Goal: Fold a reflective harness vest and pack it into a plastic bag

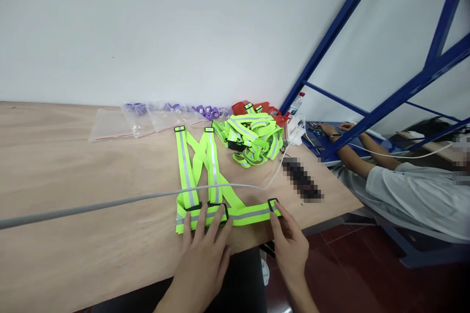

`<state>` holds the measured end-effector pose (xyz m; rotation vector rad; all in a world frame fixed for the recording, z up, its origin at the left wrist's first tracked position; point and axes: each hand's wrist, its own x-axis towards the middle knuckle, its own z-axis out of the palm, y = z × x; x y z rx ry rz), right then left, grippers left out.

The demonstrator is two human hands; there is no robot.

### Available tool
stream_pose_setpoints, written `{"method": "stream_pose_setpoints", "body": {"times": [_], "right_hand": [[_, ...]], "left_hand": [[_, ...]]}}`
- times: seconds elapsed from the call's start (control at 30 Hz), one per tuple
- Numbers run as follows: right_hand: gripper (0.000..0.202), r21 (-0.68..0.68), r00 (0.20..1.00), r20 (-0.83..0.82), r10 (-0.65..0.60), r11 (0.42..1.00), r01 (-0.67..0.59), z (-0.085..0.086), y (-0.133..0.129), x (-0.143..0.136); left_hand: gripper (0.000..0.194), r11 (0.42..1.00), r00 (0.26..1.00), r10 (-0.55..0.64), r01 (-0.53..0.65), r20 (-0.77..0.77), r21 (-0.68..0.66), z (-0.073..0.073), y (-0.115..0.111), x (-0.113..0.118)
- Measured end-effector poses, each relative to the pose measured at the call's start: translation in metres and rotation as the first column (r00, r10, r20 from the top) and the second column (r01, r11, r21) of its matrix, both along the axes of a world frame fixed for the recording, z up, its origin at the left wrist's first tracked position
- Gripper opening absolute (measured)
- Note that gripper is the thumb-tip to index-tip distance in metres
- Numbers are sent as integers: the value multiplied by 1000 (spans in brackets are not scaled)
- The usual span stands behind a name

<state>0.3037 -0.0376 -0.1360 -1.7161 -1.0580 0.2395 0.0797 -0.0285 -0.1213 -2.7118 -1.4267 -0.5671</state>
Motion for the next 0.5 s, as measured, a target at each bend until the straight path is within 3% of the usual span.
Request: {"method": "stream_pose_setpoints", "body": {"times": [0.17,0.3,0.4,0.5], "right_hand": [[59,4,993,108,-56,998,56,-15,1,6],[37,57,978,199,-68,997,57,-14,0,5],[12,136,942,332,53,985,-104,-2,0,-1],[14,190,845,495,204,923,-334,16,4,-13]], "left_hand": [[63,1000,1000,0,0,-4,14,-3,1,0],[62,1000,1000,-4,4,-7,19,-4,0,0],[62,1000,1000,-6,6,-14,16,-3,1,0],[62,1000,1000,-7,7,-15,20,-1,2,-1]]}}
